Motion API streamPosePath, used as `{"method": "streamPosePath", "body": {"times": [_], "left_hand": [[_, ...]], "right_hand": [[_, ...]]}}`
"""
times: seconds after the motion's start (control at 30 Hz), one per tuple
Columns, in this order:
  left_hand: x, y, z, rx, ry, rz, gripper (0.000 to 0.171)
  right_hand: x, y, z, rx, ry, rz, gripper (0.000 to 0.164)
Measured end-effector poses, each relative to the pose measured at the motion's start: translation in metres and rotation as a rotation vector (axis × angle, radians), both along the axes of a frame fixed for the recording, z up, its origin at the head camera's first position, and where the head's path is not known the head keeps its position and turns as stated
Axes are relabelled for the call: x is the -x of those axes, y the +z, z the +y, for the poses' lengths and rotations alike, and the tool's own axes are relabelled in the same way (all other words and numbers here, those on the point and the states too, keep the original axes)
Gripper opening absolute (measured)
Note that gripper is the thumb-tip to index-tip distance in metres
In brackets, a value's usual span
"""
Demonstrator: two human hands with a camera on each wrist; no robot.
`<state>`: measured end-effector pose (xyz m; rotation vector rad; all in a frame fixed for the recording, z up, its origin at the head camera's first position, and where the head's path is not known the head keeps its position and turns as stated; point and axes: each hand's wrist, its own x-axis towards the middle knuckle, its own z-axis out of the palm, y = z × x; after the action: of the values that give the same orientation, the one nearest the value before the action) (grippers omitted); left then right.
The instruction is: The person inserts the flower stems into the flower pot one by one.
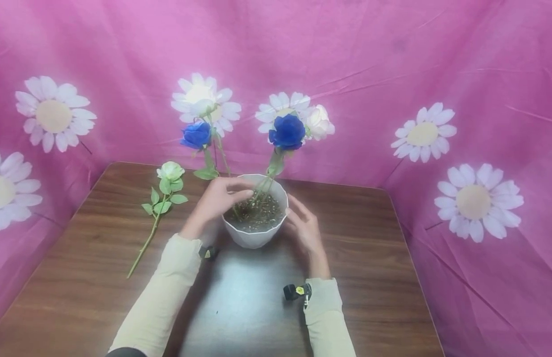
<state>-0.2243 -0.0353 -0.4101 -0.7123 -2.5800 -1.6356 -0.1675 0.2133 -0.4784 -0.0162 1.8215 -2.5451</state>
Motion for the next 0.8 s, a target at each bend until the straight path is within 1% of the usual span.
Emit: {"method": "streamPosePath", "body": {"times": [0.07, 0.17, 0.23, 0.3, 0.37, 0.5, 0.57, 0.6, 0.67, 0.8], "left_hand": [[-0.002, -0.003, -0.007, -0.046, 0.003, -0.033, 0.026], [-0.005, -0.007, -0.016, -0.144, 0.011, -0.091, 0.027], [-0.006, -0.010, -0.022, -0.202, 0.021, -0.117, 0.027], [-0.007, -0.013, -0.027, -0.248, 0.032, -0.118, 0.026], [-0.008, -0.015, -0.033, -0.268, 0.055, -0.105, 0.025], [-0.010, -0.019, -0.042, -0.318, 0.101, -0.108, 0.022], [-0.011, -0.020, -0.048, -0.322, 0.123, -0.116, 0.021], [-0.011, -0.021, -0.052, -0.290, 0.144, -0.106, 0.020], [-0.011, -0.024, -0.059, -0.199, 0.191, -0.077, 0.020], [-0.012, -0.033, -0.078, -0.119, 0.264, -0.101, 0.021]], "right_hand": [[0.000, -0.001, 0.001, -0.005, 0.002, 0.001, 0.051], [-0.001, -0.001, 0.001, -0.006, 0.004, 0.001, 0.051], [-0.001, -0.001, 0.001, -0.001, 0.002, -0.006, 0.051], [-0.001, -0.001, 0.001, 0.003, 0.001, -0.012, 0.051], [-0.001, -0.001, 0.001, 0.009, 0.002, -0.018, 0.051], [0.000, 0.000, 0.000, 0.015, 0.002, -0.021, 0.051], [0.000, 0.001, 0.000, 0.015, 0.001, -0.024, 0.051], [0.000, 0.001, 0.000, 0.016, 0.000, -0.025, 0.051], [0.000, 0.001, 0.000, 0.014, -0.001, -0.024, 0.051], [0.000, 0.001, 0.000, 0.011, 0.004, -0.012, 0.051]]}}
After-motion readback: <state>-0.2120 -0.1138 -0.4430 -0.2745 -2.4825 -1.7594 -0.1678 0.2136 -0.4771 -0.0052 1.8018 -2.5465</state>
